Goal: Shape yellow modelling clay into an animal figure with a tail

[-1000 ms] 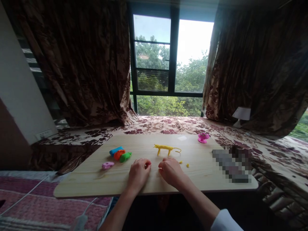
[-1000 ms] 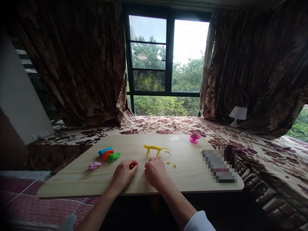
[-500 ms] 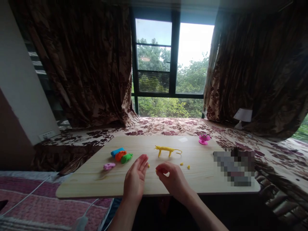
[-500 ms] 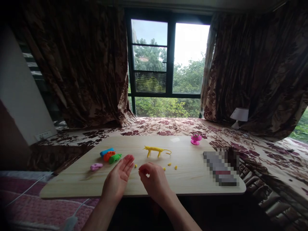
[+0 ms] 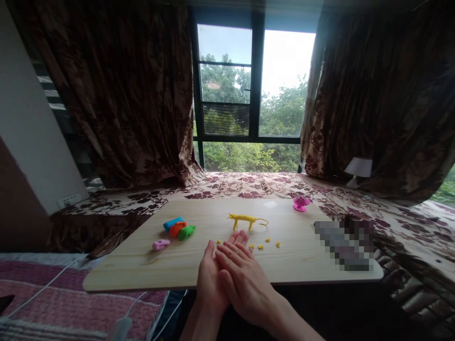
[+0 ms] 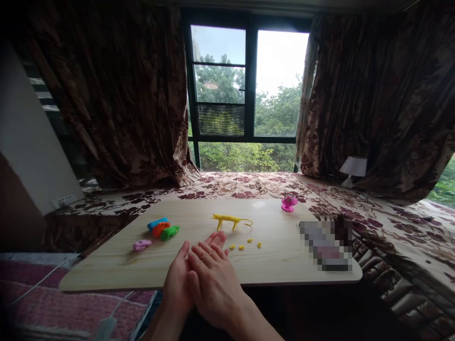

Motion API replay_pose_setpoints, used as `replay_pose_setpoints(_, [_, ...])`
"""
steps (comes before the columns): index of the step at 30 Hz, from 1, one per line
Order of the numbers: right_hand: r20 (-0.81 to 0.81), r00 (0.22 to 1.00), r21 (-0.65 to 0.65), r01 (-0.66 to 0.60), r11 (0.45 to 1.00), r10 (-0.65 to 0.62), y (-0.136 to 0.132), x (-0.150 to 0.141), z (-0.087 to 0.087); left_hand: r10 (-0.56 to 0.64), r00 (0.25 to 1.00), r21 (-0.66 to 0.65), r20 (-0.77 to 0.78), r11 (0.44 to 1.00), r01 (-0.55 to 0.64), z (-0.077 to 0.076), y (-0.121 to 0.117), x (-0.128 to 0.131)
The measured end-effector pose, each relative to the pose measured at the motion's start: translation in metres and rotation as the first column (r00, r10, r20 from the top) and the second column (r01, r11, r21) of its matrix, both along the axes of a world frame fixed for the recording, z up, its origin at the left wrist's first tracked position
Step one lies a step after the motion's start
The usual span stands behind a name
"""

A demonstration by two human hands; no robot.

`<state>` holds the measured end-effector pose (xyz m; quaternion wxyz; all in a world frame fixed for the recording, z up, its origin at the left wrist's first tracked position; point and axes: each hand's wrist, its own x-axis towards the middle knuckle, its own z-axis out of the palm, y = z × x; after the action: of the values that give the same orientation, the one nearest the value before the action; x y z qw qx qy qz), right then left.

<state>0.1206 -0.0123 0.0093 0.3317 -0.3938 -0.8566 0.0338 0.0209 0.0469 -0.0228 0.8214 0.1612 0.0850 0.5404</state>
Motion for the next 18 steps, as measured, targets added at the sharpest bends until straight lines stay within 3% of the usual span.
replay_pose_setpoints(4, [0.09,0.986,0.012,-0.145,0.989,0.143,-0.0074,-0.0001,-0.0026,0.037,0.998,0.056,0.048,0.998,-0.04,0.0062,-0.002,-0.0082])
replay_pose_setpoints(10, [0.027,0.998,0.022,0.056,0.998,-0.057,0.0017,0.0068,-0.0078,0.006,0.999,0.008,-0.051,1.0,-0.006,0.0107,-0.0084,-0.0029])
replay_pose_setpoints(15, [0.102,0.987,0.023,-0.124,0.992,0.121,-0.0059,0.006,-0.0095,0.069,0.997,0.066,-0.031,0.996,-0.066,0.0066,-0.0009,-0.0055])
replay_pose_setpoints(18, [0.067,0.996,0.038,-0.055,0.998,0.053,-0.0038,0.0045,-0.0103,0.025,0.998,0.058,-0.061,0.998,-0.021,0.0014,-0.0026,-0.0016])
